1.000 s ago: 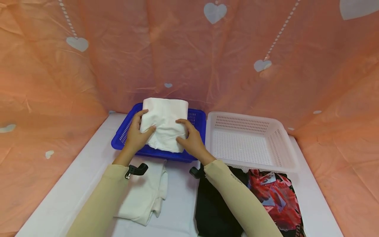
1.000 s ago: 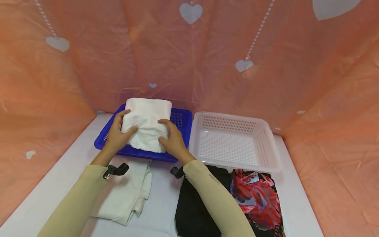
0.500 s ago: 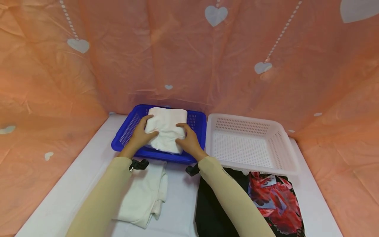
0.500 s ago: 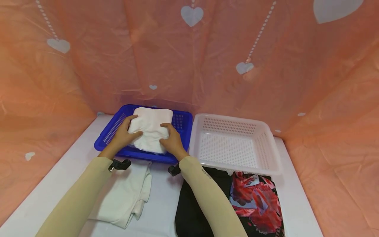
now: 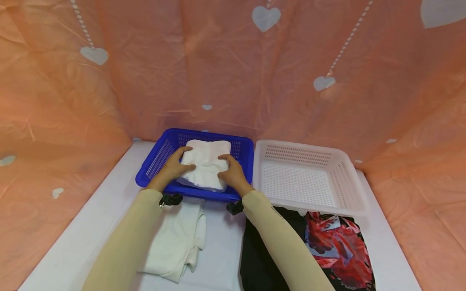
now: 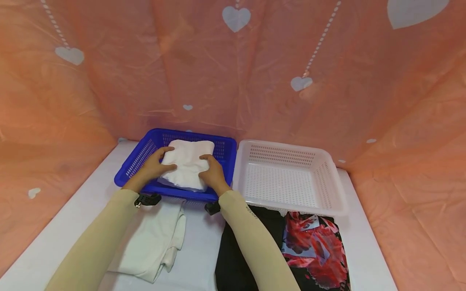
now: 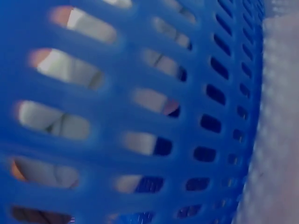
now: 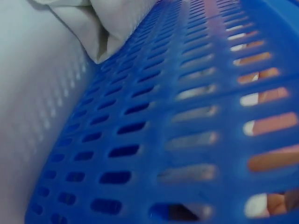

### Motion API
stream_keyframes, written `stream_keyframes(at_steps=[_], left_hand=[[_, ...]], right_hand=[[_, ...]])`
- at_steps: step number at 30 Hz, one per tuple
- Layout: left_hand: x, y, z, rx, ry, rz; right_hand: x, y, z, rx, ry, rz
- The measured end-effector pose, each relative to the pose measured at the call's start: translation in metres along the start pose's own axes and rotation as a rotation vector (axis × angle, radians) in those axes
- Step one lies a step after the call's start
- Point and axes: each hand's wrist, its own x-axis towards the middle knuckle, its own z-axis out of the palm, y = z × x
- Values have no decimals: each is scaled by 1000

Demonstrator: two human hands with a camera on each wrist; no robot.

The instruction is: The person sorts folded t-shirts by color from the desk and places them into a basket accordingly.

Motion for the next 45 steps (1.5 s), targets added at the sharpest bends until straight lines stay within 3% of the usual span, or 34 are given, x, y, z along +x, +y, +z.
stream_keyframes(at_steps=[17,21,27,31,38,42,45], left_hand=[[1,-4,2,122,-91,-218],[0,-3,1,156,-93,-232],[-2,-2,0,120,-19,-212],[-2,-3,1,75,44,-162],[-2,0,3,11,104,-82],[-1,1,3,-36,136,-10],[1,2,2,-89,200,84]], right_hand=[[-1,3,3,-207,-61,20],[-2,2,4,-221,-57,22],[-3,3,6,-190,-8,-8],[-3,5,6,-146,47,-44],[-4,5,6,-65,22,-60],[-5,2,5,-25,25,-119],[-8,-4,2,19,36,-182]])
